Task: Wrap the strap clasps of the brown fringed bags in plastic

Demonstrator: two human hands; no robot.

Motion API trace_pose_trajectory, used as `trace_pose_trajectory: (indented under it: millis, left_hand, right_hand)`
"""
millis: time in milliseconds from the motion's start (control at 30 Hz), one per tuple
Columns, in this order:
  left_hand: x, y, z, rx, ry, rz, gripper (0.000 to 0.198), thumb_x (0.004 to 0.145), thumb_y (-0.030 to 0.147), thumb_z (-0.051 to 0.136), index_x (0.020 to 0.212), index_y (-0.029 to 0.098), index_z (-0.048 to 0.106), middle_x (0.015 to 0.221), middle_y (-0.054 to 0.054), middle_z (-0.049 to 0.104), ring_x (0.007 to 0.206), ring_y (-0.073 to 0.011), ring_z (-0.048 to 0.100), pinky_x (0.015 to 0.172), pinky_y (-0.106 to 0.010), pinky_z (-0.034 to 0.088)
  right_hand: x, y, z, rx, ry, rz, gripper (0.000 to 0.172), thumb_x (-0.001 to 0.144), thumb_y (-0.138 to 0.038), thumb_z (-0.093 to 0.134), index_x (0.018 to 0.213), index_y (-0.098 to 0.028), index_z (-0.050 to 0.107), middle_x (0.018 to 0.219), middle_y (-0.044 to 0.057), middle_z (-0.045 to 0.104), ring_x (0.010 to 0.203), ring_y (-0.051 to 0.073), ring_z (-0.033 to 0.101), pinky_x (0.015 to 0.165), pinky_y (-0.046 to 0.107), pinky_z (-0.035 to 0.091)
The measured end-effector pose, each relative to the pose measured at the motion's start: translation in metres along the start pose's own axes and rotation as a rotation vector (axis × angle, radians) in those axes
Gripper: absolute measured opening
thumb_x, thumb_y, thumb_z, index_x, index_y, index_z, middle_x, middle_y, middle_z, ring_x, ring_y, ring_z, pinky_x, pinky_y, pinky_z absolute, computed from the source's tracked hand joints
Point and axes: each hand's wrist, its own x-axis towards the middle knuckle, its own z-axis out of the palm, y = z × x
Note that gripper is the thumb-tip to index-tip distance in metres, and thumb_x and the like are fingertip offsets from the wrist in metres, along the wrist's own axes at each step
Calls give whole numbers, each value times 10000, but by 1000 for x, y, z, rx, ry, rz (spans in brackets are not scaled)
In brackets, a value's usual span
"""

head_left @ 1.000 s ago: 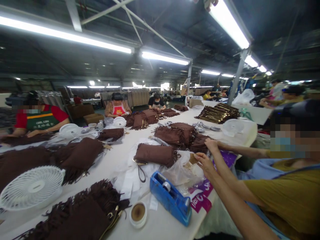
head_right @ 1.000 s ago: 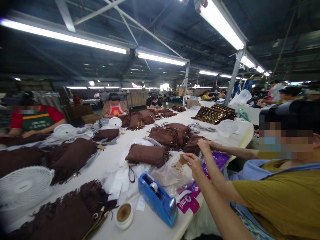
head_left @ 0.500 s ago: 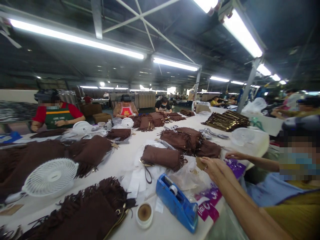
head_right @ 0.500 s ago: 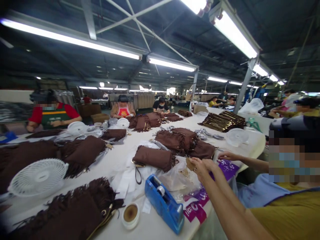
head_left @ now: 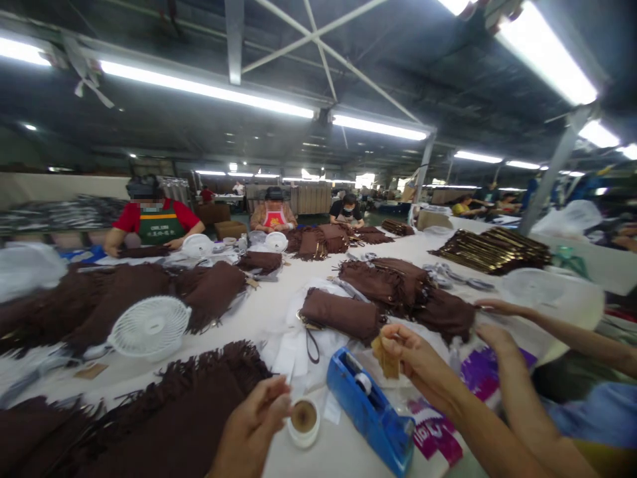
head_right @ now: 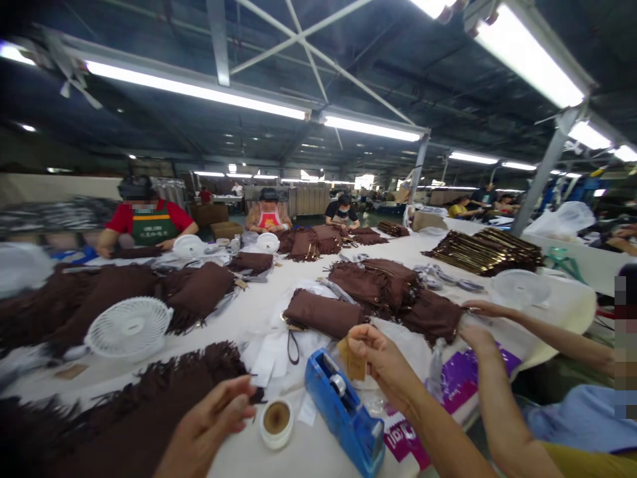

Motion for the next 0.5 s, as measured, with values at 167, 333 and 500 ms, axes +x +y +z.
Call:
trace_pose_trajectory:
  millis: [167, 333, 500]
  left_hand:
    - [11, -3, 61, -63, -198, 56, 201, 792, 338, 614, 861, 160, 677, 764, -45, 679, 670, -176, 602, 606, -271, 445]
    - [6, -20, 57, 128, -20, 181, 176, 818, 274, 558, 692, 185, 643, 668, -5, 612, 661, -157, 533, 621, -254, 398]
    - [13, -44, 30, -59, 26, -11, 228, 795, 378, 569, 679, 182, 557, 515, -9, 618, 488, -136, 527, 503, -228, 386]
  right_hand:
    - [-31, 19, 69, -151, -227, 54, 337, 775, -469, 682, 1013, -245, 597, 798, -9, 673, 665, 169, 630, 575, 264, 479]
    - [-37, 35, 78, -418, -159, -99, 252, 849, -474, 579, 906, -231, 611, 798, 11, 687, 729, 190, 648, 652, 286, 512]
    - [-34, 37, 39, -189, 67, 11, 320, 801, -516, 626, 894, -212, 588, 901, 61, 733, 815, 239, 698, 730, 352, 562]
